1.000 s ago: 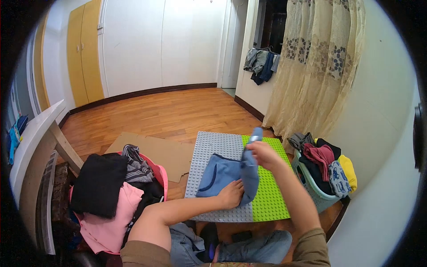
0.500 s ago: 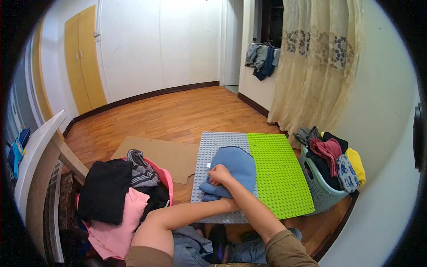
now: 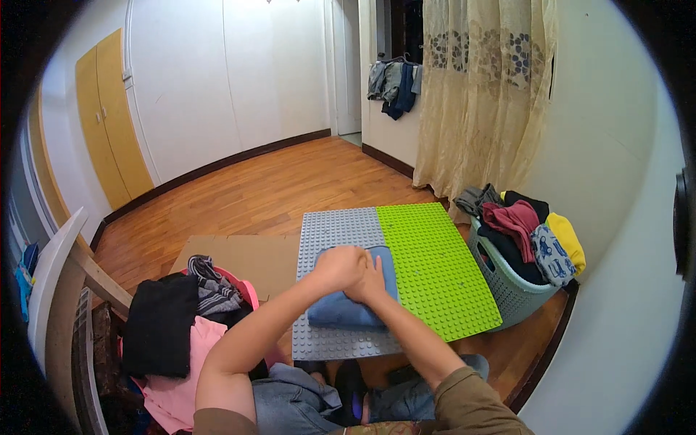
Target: Fold various items of clothing including a sweatshirt, pants, and a vest on a flat surface.
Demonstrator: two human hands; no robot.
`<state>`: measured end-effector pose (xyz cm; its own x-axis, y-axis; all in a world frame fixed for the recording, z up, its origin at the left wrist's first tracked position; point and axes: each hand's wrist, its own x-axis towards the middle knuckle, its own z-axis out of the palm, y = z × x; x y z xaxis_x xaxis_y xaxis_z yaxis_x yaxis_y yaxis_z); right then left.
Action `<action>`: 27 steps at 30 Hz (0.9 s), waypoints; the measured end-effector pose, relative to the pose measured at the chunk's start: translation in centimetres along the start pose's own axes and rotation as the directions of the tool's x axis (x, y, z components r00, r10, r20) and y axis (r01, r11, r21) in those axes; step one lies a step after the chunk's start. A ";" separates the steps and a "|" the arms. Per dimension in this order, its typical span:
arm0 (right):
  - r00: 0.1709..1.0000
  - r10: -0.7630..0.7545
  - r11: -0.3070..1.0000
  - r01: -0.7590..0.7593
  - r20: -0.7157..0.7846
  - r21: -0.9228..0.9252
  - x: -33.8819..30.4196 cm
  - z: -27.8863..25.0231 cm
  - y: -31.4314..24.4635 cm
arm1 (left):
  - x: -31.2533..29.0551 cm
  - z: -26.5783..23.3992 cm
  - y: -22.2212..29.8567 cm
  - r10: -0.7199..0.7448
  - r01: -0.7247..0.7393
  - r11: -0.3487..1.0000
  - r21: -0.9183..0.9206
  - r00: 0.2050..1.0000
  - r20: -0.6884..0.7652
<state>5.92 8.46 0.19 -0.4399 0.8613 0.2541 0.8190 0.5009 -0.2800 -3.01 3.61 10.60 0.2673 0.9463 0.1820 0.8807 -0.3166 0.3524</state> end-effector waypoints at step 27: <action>0.916 0.303 0.373 -0.366 0.261 0.852 -0.1 -2.8 6.9 | -3.8 9.5 -5.5 -0.215 0.227 0.974 0.018 0.944 -0.249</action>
<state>12.68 11.55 0.84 -0.2513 0.9634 -0.0939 0.1526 -0.0564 -0.9867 -5.16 2.36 -0.77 -0.0346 0.9451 0.3250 0.9254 -0.0925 0.3676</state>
